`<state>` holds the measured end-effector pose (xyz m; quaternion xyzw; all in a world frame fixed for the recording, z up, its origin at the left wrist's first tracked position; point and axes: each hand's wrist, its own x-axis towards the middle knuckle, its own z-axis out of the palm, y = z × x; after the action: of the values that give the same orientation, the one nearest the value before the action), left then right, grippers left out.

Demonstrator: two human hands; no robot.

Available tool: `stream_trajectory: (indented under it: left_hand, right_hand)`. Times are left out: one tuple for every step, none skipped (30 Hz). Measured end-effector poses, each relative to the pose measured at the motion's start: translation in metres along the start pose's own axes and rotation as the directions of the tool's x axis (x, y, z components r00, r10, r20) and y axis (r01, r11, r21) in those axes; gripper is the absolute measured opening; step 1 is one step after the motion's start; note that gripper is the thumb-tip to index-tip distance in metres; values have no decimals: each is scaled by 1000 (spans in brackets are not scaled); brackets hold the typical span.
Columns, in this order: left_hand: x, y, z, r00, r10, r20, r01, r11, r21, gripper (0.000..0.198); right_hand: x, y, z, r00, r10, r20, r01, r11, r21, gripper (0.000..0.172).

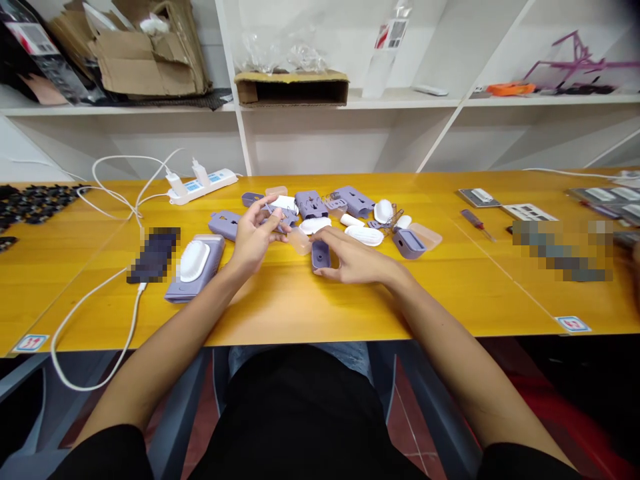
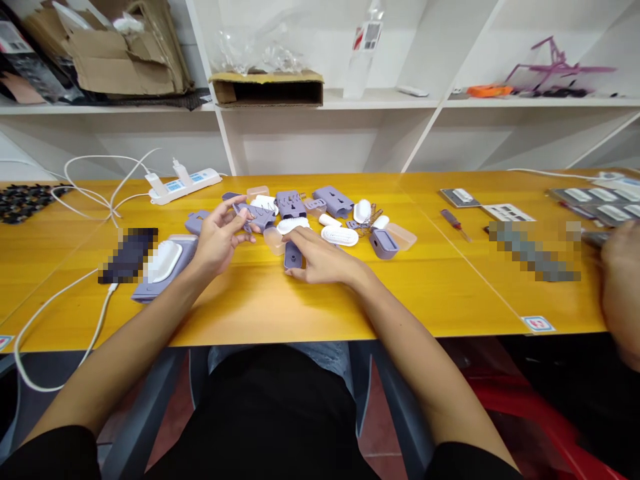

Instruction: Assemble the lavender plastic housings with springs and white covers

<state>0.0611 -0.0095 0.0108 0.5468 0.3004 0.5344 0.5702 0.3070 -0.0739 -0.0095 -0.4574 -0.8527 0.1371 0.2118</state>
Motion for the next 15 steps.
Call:
stream_trajectory:
  left_hand:
    - [-1, 2, 1, 1000, 19, 0, -19, 999, 30, 39]
    - [-2, 4, 3, 999, 37, 2, -37, 997, 61, 39]
    - [-4, 7, 5, 999, 54, 3, -54, 995, 89, 40]
    - [-5, 10, 6, 998, 59, 13, -60, 992, 109, 41]
    - [-7, 13, 8, 998, 55, 30, -58, 991, 117, 41]
    - [-9, 16, 9, 998, 47, 50, -52, 992, 115, 41]
    - [-12, 19, 10, 997, 34, 71, -42, 993, 106, 41]
    - [-15, 22, 10, 996, 19, 88, -28, 995, 94, 41]
    - [-20, 24, 8, 996, 4, 94, -12, 997, 82, 42]
    - [-26, 25, 6, 996, -10, 93, 3, 998, 69, 43]
    - [-33, 26, 3, 996, -16, 86, 11, 998, 61, 44]
    - [-41, 25, 0, 997, -19, 72, 15, 998, 56, 45]
    - [-50, 24, -4, 999, -22, 44, 20, 999, 50, 44]
    - [-59, 22, -8, 999, -33, 18, 32, 999, 42, 43]
    - [-68, 19, -12, 999, -54, 0, 54, 998, 44, 44]
  right_hand:
    - [0, -1, 1, 1000, -2, 0, 2, 1000, 12, 51]
    - [0, -1, 2, 1000, -2, 1, 1, 1000, 27, 53]
    - [0, -1, 2, 1000, 0, 4, 0, 999, 42, 55]
    - [1, -1, 2, 1000, 1, 8, -1, 998, 56, 58]
    - [1, -1, 2, 1000, 1, 10, -2, 998, 67, 61]
    - [1, -1, 1, 1000, 3, 11, -3, 997, 73, 64]
    - [0, 0, -1, 1000, 6, 10, -6, 998, 70, 67]
    - [-2, 0, -3, 1000, 10, 10, -11, 998, 59, 70]
    - [-5, 1, -5, 1000, 22, 10, -22, 999, 39, 71]
    - [-8, 2, -8, 999, 41, 11, -41, 999, 13, 71]
    - [-13, 3, -10, 998, 64, 7, -64, 998, -14, 69]
    - [-19, 4, -13, 996, 94, -2, -94, 995, -39, 67]
    - [-25, 5, -15, 992, 123, -25, -124, 990, -61, 63]
    - [-31, 6, -17, 989, 143, -48, -146, 986, -78, 58]
    - [-36, 7, -18, 985, 160, -69, -166, 982, -94, 53]
